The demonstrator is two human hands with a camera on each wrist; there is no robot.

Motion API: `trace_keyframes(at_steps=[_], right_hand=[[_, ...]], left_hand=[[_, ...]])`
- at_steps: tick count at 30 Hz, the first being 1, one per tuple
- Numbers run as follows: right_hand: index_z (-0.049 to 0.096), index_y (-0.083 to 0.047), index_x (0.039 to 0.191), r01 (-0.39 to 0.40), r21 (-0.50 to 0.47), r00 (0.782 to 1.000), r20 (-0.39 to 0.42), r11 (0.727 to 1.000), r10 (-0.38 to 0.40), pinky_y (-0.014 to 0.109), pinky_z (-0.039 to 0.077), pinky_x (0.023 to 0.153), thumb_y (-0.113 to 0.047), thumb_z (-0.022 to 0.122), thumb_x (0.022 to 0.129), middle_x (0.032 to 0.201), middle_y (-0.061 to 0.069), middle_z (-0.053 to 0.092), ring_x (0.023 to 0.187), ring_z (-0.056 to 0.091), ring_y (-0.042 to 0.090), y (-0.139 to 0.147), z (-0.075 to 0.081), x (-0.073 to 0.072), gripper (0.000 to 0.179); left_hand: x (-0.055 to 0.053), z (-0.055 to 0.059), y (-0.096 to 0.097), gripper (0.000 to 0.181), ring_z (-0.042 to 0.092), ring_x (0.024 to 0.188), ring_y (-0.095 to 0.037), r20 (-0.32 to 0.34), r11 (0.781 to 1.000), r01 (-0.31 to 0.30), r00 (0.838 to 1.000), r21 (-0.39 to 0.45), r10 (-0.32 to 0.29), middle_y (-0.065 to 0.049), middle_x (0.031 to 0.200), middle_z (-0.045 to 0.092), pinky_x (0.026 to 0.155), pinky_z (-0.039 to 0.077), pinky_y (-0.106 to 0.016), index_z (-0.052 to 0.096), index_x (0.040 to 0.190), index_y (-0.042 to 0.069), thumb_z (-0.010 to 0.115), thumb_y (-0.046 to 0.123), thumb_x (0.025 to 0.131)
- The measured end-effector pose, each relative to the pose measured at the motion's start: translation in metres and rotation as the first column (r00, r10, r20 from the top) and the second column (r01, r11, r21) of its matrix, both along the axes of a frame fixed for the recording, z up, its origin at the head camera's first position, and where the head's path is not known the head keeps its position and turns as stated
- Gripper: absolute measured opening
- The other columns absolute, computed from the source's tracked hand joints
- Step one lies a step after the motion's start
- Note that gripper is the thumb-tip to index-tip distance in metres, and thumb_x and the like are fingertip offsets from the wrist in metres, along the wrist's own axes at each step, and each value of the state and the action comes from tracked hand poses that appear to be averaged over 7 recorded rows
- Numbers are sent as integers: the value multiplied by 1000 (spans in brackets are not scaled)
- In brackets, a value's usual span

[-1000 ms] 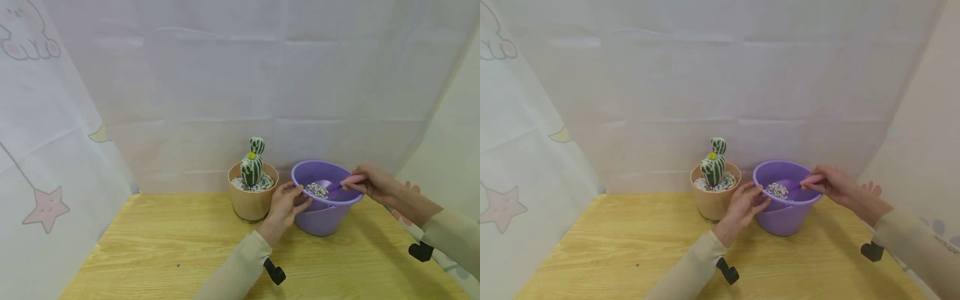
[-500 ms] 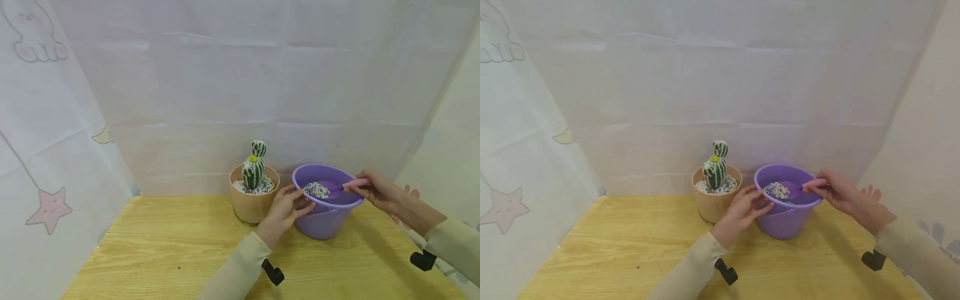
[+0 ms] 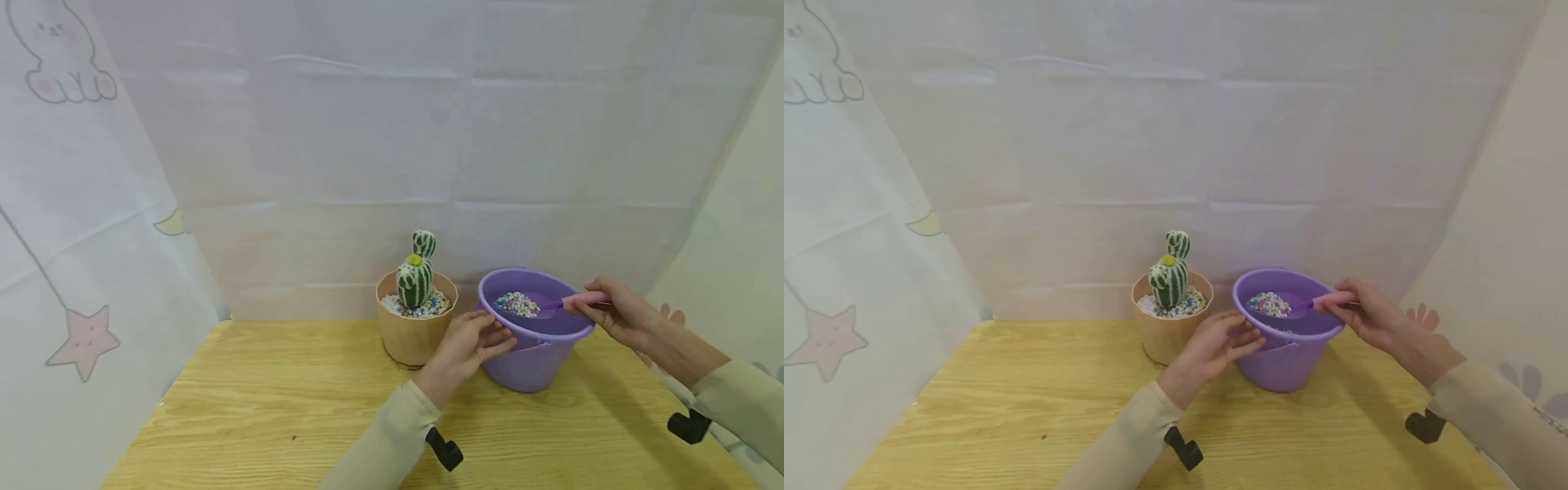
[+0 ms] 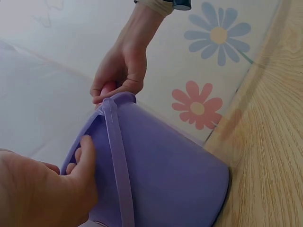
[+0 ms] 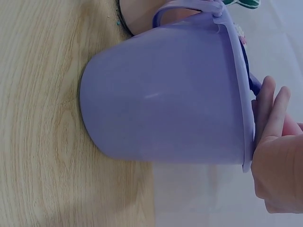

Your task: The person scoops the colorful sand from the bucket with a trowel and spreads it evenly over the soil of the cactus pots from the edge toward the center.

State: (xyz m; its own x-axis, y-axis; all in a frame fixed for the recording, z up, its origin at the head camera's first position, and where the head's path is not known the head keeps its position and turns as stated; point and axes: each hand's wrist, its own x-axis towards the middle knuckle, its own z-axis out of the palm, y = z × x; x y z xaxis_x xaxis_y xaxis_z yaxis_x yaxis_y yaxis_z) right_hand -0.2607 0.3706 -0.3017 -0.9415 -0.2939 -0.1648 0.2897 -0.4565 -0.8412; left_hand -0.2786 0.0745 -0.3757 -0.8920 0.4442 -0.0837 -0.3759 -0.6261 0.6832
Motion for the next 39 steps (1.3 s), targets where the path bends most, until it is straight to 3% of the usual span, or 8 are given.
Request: trace_keyframes(at_steps=[6,14,19,25,28,33,36,39], right_hand=[[74,15,99,0,-65,1000,9,998,1,24,49,94,-9,29,110,102,34,68,102,69,38,-3,3,-1,52],[73,17,99,0,-98,999,35,995,3,25,50,93,-10,31,110,103,34,67,101,70,38,-16,11,-15,51],[73,18,96,21,-109,999,41,994,-16,26,51,92,-9,32,109,99,35,67,98,70,40,-26,17,-23,51],[73,17,94,45,-104,998,46,994,-41,25,52,90,-8,33,108,97,35,68,97,71,40,-37,25,-32,49],[74,17,94,53,-100,997,56,994,-48,25,51,91,-8,34,108,99,35,68,98,71,40,-42,27,-37,49],[74,16,91,68,-67,996,65,995,-64,25,51,91,-7,35,108,96,34,69,96,71,39,-54,26,-46,49],[75,16,89,66,-42,996,63,997,-64,24,51,90,-7,35,107,94,33,69,95,72,39,-62,24,-51,50],[74,17,89,56,-38,997,57,998,-54,24,51,90,-7,33,107,93,34,69,93,72,39,-68,21,-56,51]], left_hand=[[8,3,-7,6,70,90,-33,-29,998,-1,1000,-68,-1,-15,90,65,88,57,-49,60,100,-1,54,2,101],[4,1,-18,23,69,96,-35,-32,996,-11,999,-90,8,-18,99,66,90,56,-49,54,123,-7,53,2,102],[6,2,-26,25,69,95,-35,-35,992,-23,999,-122,19,-18,100,66,88,57,-49,54,125,-6,52,1,101],[7,8,-39,27,64,105,-41,-121,975,-62,992,-215,36,-23,110,67,95,53,-49,57,127,-5,51,5,103],[6,14,-50,27,65,109,-37,-185,946,-76,983,-315,17,-18,114,69,93,55,-44,62,128,1,56,11,103],[10,21,-72,26,67,102,-20,-326,859,-149,945,-490,-22,-4,116,68,83,56,-36,67,127,11,58,21,104],[14,22,-87,24,65,102,-23,-418,812,-254,909,-525,14,-6,117,67,85,55,-39,68,124,11,56,18,104],[17,20,-100,24,64,104,-31,-502,766,-379,861,-519,87,-10,117,65,88,54,-45,67,121,7,55,15,103]])
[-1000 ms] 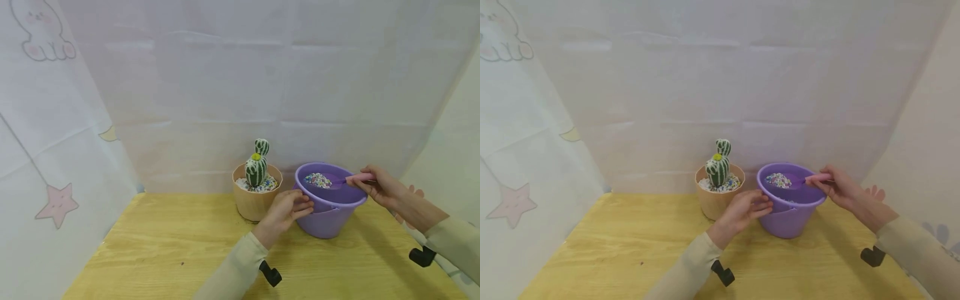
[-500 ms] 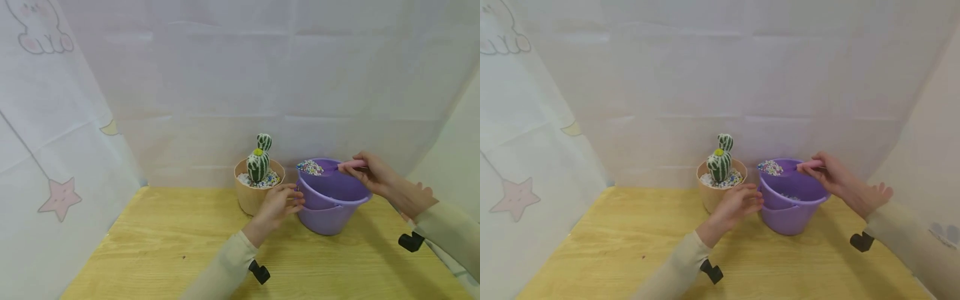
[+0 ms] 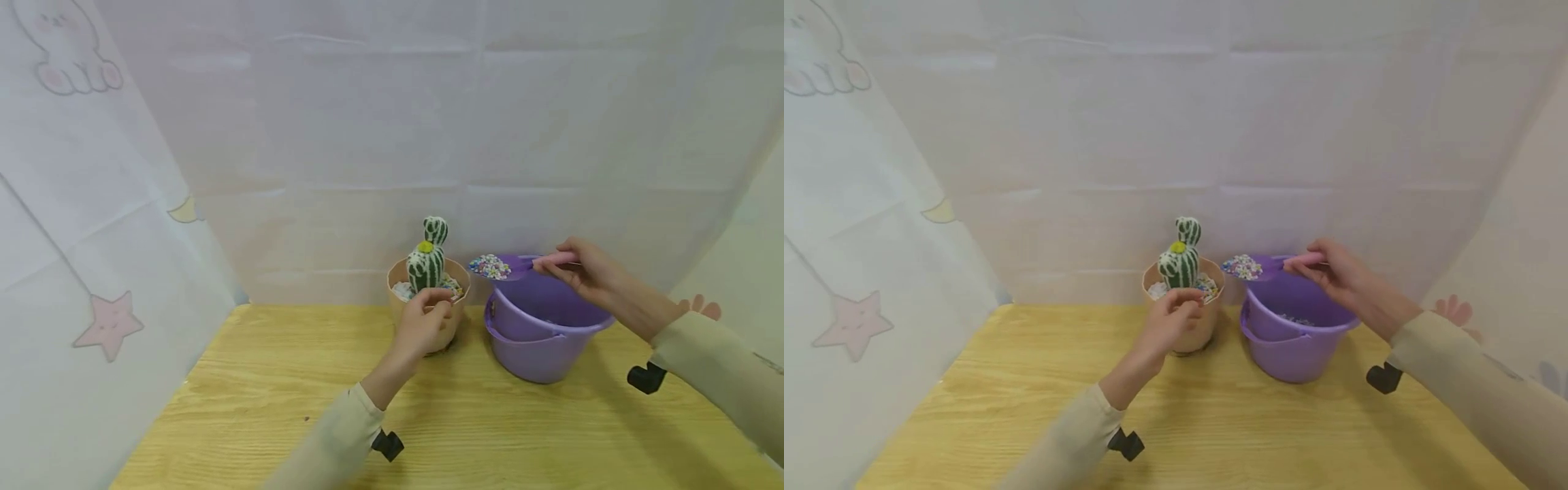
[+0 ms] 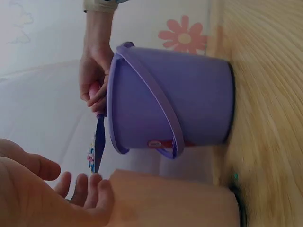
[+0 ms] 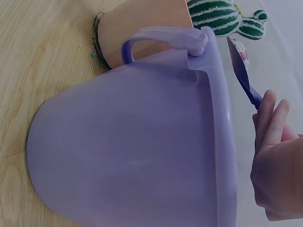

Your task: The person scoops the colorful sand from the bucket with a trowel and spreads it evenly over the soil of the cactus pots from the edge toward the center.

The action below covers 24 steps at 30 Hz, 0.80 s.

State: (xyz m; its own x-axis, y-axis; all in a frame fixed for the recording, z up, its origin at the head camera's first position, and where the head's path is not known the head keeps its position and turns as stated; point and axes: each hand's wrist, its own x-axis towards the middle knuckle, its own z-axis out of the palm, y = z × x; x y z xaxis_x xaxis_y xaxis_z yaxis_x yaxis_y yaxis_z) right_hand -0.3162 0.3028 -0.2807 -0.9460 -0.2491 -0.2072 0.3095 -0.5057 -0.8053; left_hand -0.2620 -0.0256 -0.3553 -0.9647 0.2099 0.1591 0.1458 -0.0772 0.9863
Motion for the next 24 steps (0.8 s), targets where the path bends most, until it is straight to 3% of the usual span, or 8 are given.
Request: trace_keyframes(at_steps=[3,6,9,12,16,21,24], right_hand=[[74,16,87,-4,5,1000,-7,1000,4,24,51,90,-5,32,107,93,35,68,93,72,39,-5,-2,-4,52],[75,15,85,-5,18,1000,-13,1000,5,24,52,90,-5,32,107,95,35,68,92,72,39,-9,-4,-9,52],[75,15,84,4,29,1000,-20,1000,-4,23,51,90,-5,32,107,95,34,69,92,72,38,-12,-5,-16,52],[74,16,83,17,39,1000,-13,999,-17,24,51,90,-5,32,106,93,34,69,91,72,37,-14,-9,-22,52],[73,17,82,20,63,1000,4,998,-20,25,51,90,-4,30,106,92,34,68,91,72,37,-19,-17,-28,54],[73,16,80,34,47,999,-3,998,-34,24,50,91,-3,29,106,90,34,68,89,72,37,-27,-23,-37,54],[73,16,79,49,46,999,-6,998,-48,24,50,91,-2,28,105,88,34,68,87,73,36,-32,-22,-41,55]], left_hand=[[-2,-4,-11,23,63,103,-35,-75,993,-111,991,-24,109,-11,117,63,85,54,-45,66,121,5,54,14,104],[-10,-9,-20,22,62,102,-33,-108,974,-224,969,-16,221,-9,116,62,82,53,-41,66,121,5,55,13,104],[-22,-13,-28,21,59,103,-27,-103,943,-332,938,15,332,-8,119,61,81,52,-40,66,121,8,55,12,103],[-33,-22,-32,25,54,109,-26,-61,918,-394,916,38,395,-10,127,57,86,50,-43,64,125,11,55,12,102],[-42,-39,-36,39,47,123,-31,11,924,-383,924,8,383,-13,139,48,96,47,-49,56,139,12,59,17,100],[-53,-53,-39,61,41,133,-37,37,964,-264,964,20,263,-17,151,39,103,43,-52,41,153,13,66,22,98],[-58,-57,-39,70,41,132,-35,39,977,-211,977,40,210,-18,155,35,103,43,-51,36,157,13,69,22,96]])
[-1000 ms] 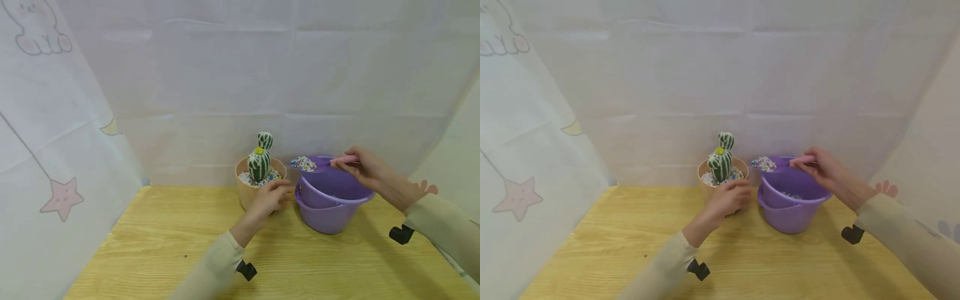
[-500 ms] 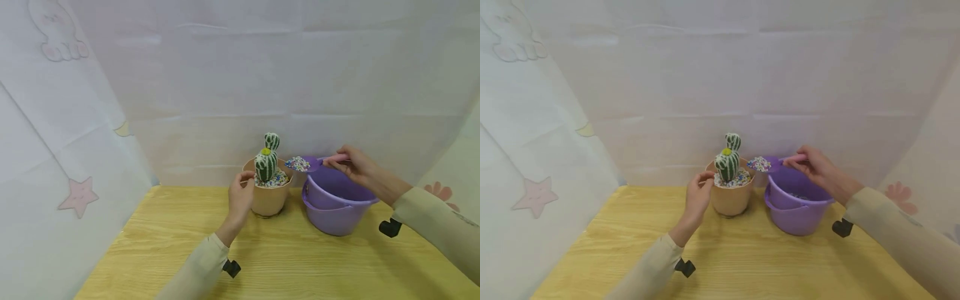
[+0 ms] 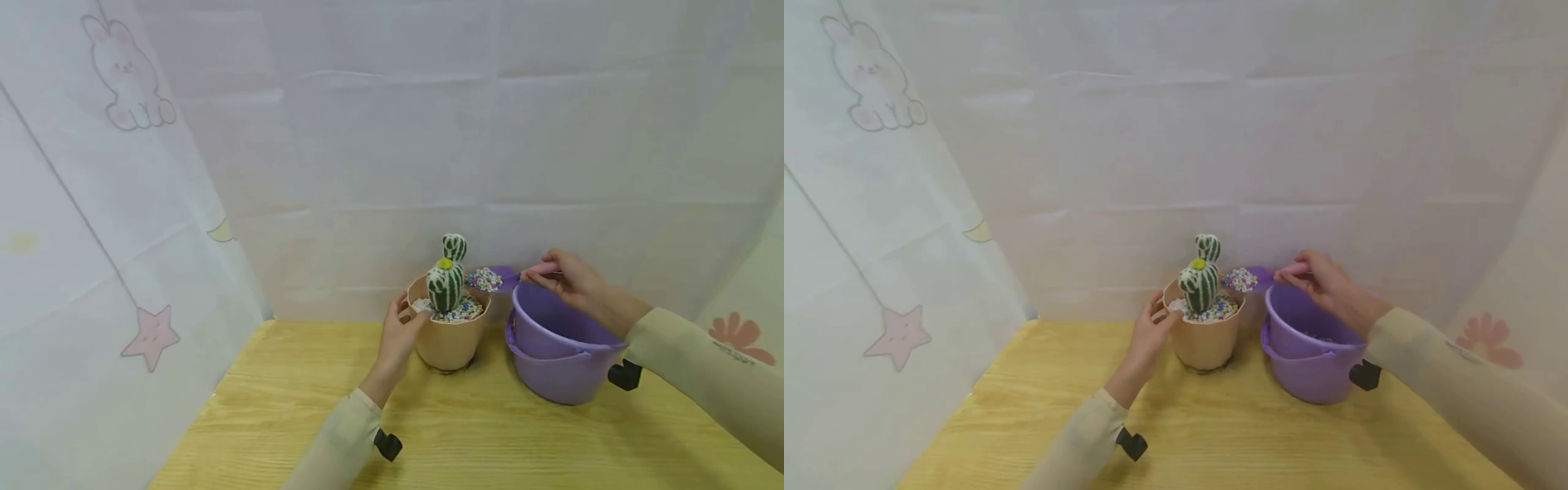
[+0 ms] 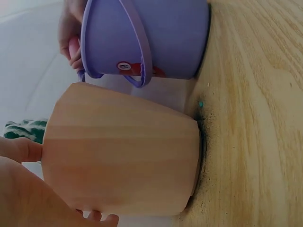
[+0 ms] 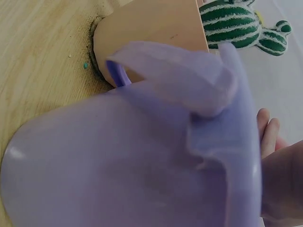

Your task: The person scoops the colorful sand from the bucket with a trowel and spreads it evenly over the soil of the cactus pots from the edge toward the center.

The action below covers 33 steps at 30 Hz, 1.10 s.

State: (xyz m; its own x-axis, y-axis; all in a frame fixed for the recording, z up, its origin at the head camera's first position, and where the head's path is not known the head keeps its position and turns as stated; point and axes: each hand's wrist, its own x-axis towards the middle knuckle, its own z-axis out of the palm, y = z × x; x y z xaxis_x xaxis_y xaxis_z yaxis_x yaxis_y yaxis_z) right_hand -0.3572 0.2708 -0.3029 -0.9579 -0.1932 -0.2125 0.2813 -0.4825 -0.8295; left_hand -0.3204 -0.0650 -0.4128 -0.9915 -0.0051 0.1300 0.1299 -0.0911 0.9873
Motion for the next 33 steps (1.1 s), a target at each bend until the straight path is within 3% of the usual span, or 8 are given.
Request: trace_keyframes(at_steps=[6,12,17,25,33], right_hand=[[73,15,78,5,27,1000,-5,1000,-5,24,50,91,-2,30,105,87,33,69,87,73,34,-10,6,-5,54],[72,15,77,28,37,1000,-6,999,-28,23,50,89,-1,33,104,87,32,69,86,74,35,-14,16,-5,50],[72,15,78,32,43,999,-1,999,-32,23,50,90,1,33,104,86,33,69,85,74,37,-17,15,-6,49],[72,14,76,47,50,999,-10,998,-47,24,49,91,1,35,103,86,33,69,85,73,37,-25,14,-13,48],[73,12,75,45,68,999,-15,997,-44,25,48,93,3,35,102,87,31,70,86,73,38,-31,13,-14,47]], left_hand=[[-1,-1,2,73,43,130,-32,15,1000,-30,999,2,30,-11,154,38,101,46,-47,37,158,18,73,24,94],[-1,8,5,72,44,130,-32,-18,1000,-29,999,-12,29,-10,153,40,100,48,-45,39,157,21,73,24,93],[-1,9,5,72,43,132,-35,-42,1000,-12,999,-3,12,-10,152,40,101,46,-48,37,158,17,72,21,94],[-2,11,5,72,40,133,-43,-14,1000,-10,1000,-3,10,-18,153,38,102,44,-53,34,158,7,69,11,96],[1,6,11,70,42,130,-36,-19,999,-36,999,18,36,-10,150,42,100,46,-47,39,157,13,71,17,94]])
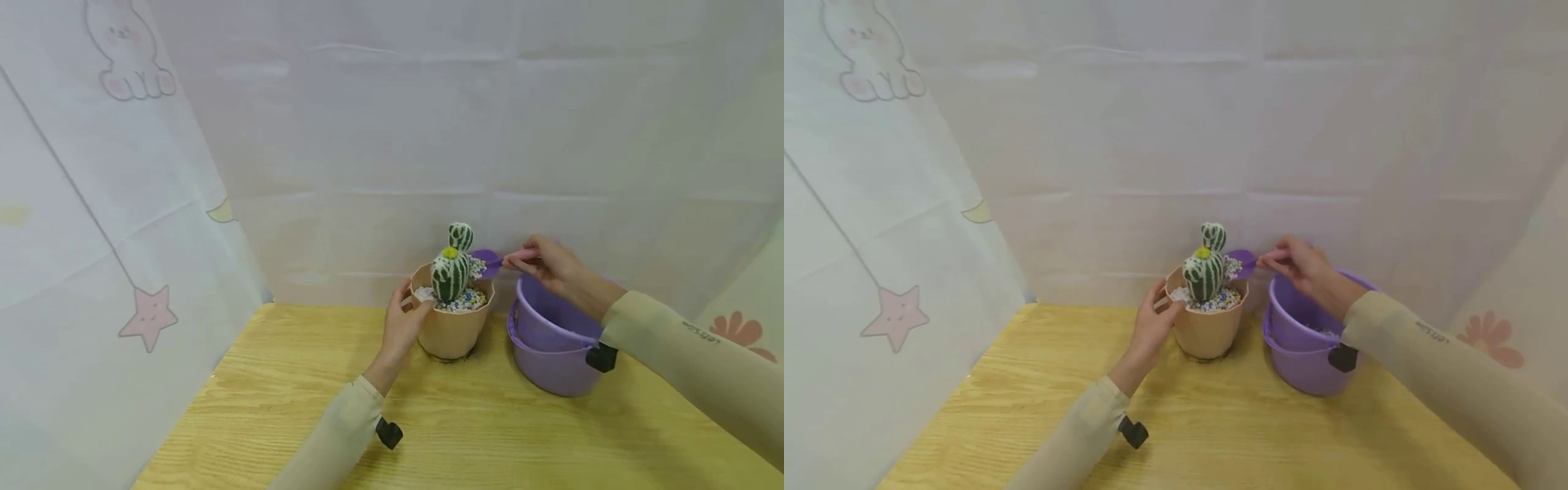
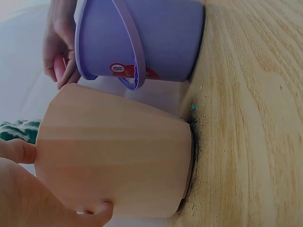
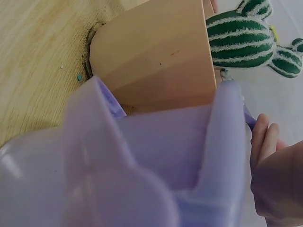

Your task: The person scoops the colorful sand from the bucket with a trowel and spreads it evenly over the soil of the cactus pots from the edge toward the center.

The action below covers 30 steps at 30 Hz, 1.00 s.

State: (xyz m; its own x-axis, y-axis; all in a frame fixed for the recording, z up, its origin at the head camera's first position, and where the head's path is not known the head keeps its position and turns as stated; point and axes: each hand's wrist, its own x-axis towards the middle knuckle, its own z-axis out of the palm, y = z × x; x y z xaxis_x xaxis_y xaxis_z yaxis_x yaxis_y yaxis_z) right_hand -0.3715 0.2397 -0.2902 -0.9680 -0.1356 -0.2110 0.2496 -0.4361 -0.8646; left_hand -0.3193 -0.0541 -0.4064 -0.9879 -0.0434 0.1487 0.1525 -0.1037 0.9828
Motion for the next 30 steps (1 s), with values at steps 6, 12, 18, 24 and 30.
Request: trace_keyframes(at_steps=[6,12,18,24,30], right_hand=[[73,13,77,-7,1,1000,0,1000,7,26,47,94,3,37,101,87,32,69,87,73,39,-1,0,-3,45],[73,12,77,-21,18,1000,9,1000,21,25,48,92,3,37,102,86,31,69,87,73,38,-2,-2,-7,45],[74,9,73,-20,44,1000,4,999,20,25,48,93,1,40,102,89,29,71,90,73,38,-7,-3,-11,46],[74,10,76,-18,58,1000,1,998,18,26,48,94,0,41,102,90,29,71,90,73,38,-9,-3,-13,43],[74,12,81,-10,65,1000,-14,998,11,26,49,93,1,42,101,87,29,71,90,73,39,-8,0,-13,39]], left_hand=[[0,-3,4,69,43,127,-33,-10,1000,-2,1000,-2,2,-13,151,41,97,48,-46,39,156,14,71,17,95],[0,-5,8,71,43,128,-37,-9,1000,-2,1000,-11,2,-17,151,41,96,48,-45,40,156,12,72,18,93],[-1,-3,10,71,45,125,-36,-22,1000,-4,1000,-11,3,-16,149,43,95,49,-45,41,155,11,73,18,92],[-2,-3,15,72,44,127,-38,-20,1000,5,1000,-8,-5,-13,147,45,94,49,-44,41,155,10,75,20,92],[-1,-2,23,74,44,127,-40,-19,1000,11,1000,6,-11,-13,146,45,94,49,-43,41,155,9,75,19,91]])
